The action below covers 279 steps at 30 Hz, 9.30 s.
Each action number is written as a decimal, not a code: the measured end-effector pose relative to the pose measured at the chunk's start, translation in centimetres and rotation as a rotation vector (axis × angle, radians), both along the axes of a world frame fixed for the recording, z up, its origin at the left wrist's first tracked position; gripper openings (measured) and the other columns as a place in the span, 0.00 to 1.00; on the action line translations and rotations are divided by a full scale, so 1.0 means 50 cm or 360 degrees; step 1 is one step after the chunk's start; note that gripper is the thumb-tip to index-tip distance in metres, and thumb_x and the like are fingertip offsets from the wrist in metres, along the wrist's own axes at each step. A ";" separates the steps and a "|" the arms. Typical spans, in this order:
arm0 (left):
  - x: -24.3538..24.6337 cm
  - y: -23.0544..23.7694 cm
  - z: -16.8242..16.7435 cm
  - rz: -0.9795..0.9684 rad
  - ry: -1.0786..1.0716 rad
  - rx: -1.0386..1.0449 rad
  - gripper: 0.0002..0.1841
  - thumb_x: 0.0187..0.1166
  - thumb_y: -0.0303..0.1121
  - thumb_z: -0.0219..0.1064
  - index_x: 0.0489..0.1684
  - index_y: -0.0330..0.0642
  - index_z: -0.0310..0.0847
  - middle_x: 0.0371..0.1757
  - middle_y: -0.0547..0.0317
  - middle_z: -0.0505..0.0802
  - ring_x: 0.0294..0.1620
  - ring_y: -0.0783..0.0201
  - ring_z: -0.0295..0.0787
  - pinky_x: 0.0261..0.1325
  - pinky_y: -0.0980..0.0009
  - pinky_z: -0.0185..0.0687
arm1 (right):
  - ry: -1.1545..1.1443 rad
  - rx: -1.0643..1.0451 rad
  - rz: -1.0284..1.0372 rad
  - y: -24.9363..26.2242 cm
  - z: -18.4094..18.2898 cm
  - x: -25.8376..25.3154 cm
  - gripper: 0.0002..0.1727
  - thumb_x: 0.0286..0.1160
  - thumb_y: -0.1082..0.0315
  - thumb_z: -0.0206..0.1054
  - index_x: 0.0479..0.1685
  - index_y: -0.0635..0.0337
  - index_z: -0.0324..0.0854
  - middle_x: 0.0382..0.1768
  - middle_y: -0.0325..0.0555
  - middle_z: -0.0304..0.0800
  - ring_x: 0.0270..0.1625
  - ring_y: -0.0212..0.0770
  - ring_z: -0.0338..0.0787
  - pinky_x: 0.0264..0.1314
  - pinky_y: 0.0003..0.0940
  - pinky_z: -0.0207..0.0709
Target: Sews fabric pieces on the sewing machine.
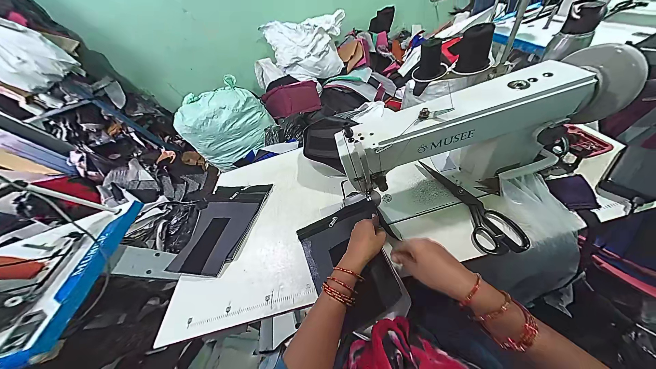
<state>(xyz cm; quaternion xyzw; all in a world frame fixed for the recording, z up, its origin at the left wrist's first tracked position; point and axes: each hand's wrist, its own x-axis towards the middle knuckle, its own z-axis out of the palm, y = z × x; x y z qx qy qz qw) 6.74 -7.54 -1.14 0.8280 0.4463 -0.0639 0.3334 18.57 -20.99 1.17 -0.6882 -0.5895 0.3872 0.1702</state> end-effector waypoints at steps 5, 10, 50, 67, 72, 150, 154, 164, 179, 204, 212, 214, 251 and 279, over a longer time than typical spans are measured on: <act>-0.014 -0.010 -0.011 0.0199 -0.0175 -0.0011 0.13 0.78 0.31 0.64 0.47 0.29 0.88 0.43 0.42 0.91 0.49 0.50 0.88 0.57 0.51 0.79 | -0.0149 0.0182 -0.0485 0.112 -0.033 0.004 0.16 0.88 0.66 0.59 0.64 0.63 0.84 0.58 0.59 0.89 0.60 0.55 0.89 0.66 0.54 0.78; -0.011 -0.015 -0.012 0.0173 -0.0175 0.0006 0.15 0.81 0.32 0.62 0.55 0.29 0.87 0.51 0.40 0.92 0.57 0.48 0.89 0.64 0.51 0.79 | -0.0047 0.0106 -0.0582 0.150 -0.079 0.000 0.23 0.86 0.64 0.63 0.77 0.62 0.75 0.59 0.56 0.89 0.60 0.52 0.89 0.67 0.51 0.78; -0.022 -0.007 -0.017 -0.0048 -0.0281 0.0047 0.17 0.81 0.32 0.61 0.49 0.24 0.89 0.55 0.34 0.88 0.58 0.45 0.86 0.67 0.54 0.78 | 0.0547 0.0342 -0.0709 0.133 -0.122 -0.003 0.18 0.78 0.77 0.60 0.64 0.70 0.85 0.48 0.55 0.93 0.45 0.34 0.89 0.53 0.29 0.81; -0.070 -0.049 -0.052 -0.0240 -0.0438 0.0484 0.12 0.71 0.26 0.65 0.41 0.27 0.93 0.72 0.35 0.86 0.83 0.38 0.74 0.86 0.49 0.65 | -0.0422 0.0047 -0.0199 0.132 -0.077 -0.053 0.24 0.85 0.77 0.50 0.77 0.70 0.76 0.66 0.72 0.75 0.60 0.60 0.86 0.66 0.45 0.80; -0.077 0.032 -0.068 -0.0161 -0.0767 0.0623 0.18 0.72 0.21 0.60 0.57 0.30 0.91 0.67 0.37 0.89 0.64 0.46 0.91 0.65 0.55 0.87 | -0.0560 0.0004 -0.0163 0.132 -0.078 -0.067 0.24 0.83 0.80 0.51 0.78 0.74 0.73 0.69 0.73 0.74 0.61 0.62 0.87 0.64 0.44 0.82; -0.058 -0.012 -0.066 -0.0315 -0.0179 0.0422 0.27 0.88 0.36 0.52 0.84 0.32 0.69 0.91 0.40 0.68 0.95 0.45 0.52 0.95 0.46 0.37 | -0.0442 0.0353 -0.0436 0.115 -0.115 -0.028 0.30 0.81 0.71 0.58 0.85 0.61 0.71 0.57 0.64 0.89 0.61 0.62 0.87 0.68 0.53 0.77; -0.104 -0.103 -0.063 -0.0445 -0.0082 0.0490 0.49 0.78 0.63 0.63 0.90 0.30 0.59 0.94 0.37 0.59 0.96 0.40 0.48 0.93 0.39 0.40 | -0.0425 0.0712 -0.0490 0.041 -0.140 -0.007 0.27 0.74 0.73 0.61 0.75 0.67 0.80 0.40 0.57 0.92 0.42 0.54 0.91 0.50 0.48 0.84; -0.113 -0.151 -0.067 -0.0508 0.0134 0.0607 0.47 0.82 0.51 0.63 0.94 0.31 0.46 0.96 0.40 0.53 0.97 0.40 0.43 0.92 0.36 0.34 | -0.0788 0.0707 -0.0644 -0.117 -0.122 0.023 0.27 0.69 0.80 0.65 0.73 0.66 0.82 0.49 0.67 0.87 0.45 0.65 0.90 0.44 0.56 0.85; -0.076 -0.178 -0.053 -0.0427 0.0289 0.0606 0.40 0.83 0.39 0.58 0.94 0.31 0.46 0.96 0.42 0.52 0.97 0.40 0.42 0.91 0.34 0.35 | 0.1245 -0.0004 -0.0542 -0.116 -0.257 -0.064 0.06 0.72 0.68 0.75 0.41 0.61 0.91 0.37 0.33 0.94 0.42 0.20 0.89 0.52 0.21 0.83; 0.001 -0.013 0.033 -0.0106 0.0153 -0.0190 0.18 0.89 0.31 0.52 0.60 0.22 0.79 0.57 0.30 0.88 0.63 0.40 0.86 0.68 0.43 0.76 | -0.0274 0.0439 -0.0346 0.034 -0.035 0.007 0.17 0.87 0.62 0.60 0.57 0.66 0.88 0.52 0.59 0.92 0.56 0.58 0.91 0.63 0.55 0.81; -0.037 -0.007 0.000 -0.0052 -0.0187 -0.0198 0.19 0.88 0.31 0.52 0.58 0.23 0.83 0.54 0.33 0.89 0.60 0.43 0.87 0.67 0.47 0.76 | -0.0025 0.0354 -0.0744 0.179 -0.103 -0.002 0.15 0.85 0.71 0.61 0.61 0.69 0.85 0.55 0.60 0.91 0.58 0.49 0.89 0.68 0.41 0.78; -0.042 -0.006 -0.009 -0.0045 -0.0258 -0.0191 0.19 0.87 0.31 0.52 0.59 0.23 0.83 0.55 0.33 0.90 0.60 0.44 0.87 0.68 0.48 0.76 | 0.0024 0.0338 -0.0800 0.169 -0.104 -0.001 0.14 0.83 0.72 0.63 0.59 0.69 0.87 0.53 0.59 0.91 0.55 0.46 0.90 0.65 0.39 0.79; -0.029 -0.023 0.007 -0.0167 -0.0099 -0.0069 0.19 0.86 0.34 0.56 0.57 0.25 0.86 0.56 0.34 0.89 0.62 0.43 0.86 0.69 0.49 0.76 | 0.0492 0.0364 -0.0779 0.112 -0.128 -0.007 0.18 0.74 0.77 0.62 0.61 0.68 0.87 0.43 0.48 0.93 0.38 0.27 0.86 0.46 0.24 0.78; -0.118 -0.049 -0.041 -0.0381 -0.0686 0.0439 0.12 0.66 0.23 0.61 0.29 0.29 0.94 0.52 0.42 0.97 0.70 0.40 0.86 0.77 0.51 0.75 | -0.0689 0.0235 -0.0065 0.093 -0.097 -0.075 0.22 0.82 0.81 0.53 0.73 0.78 0.76 0.61 0.71 0.81 0.58 0.60 0.89 0.60 0.42 0.84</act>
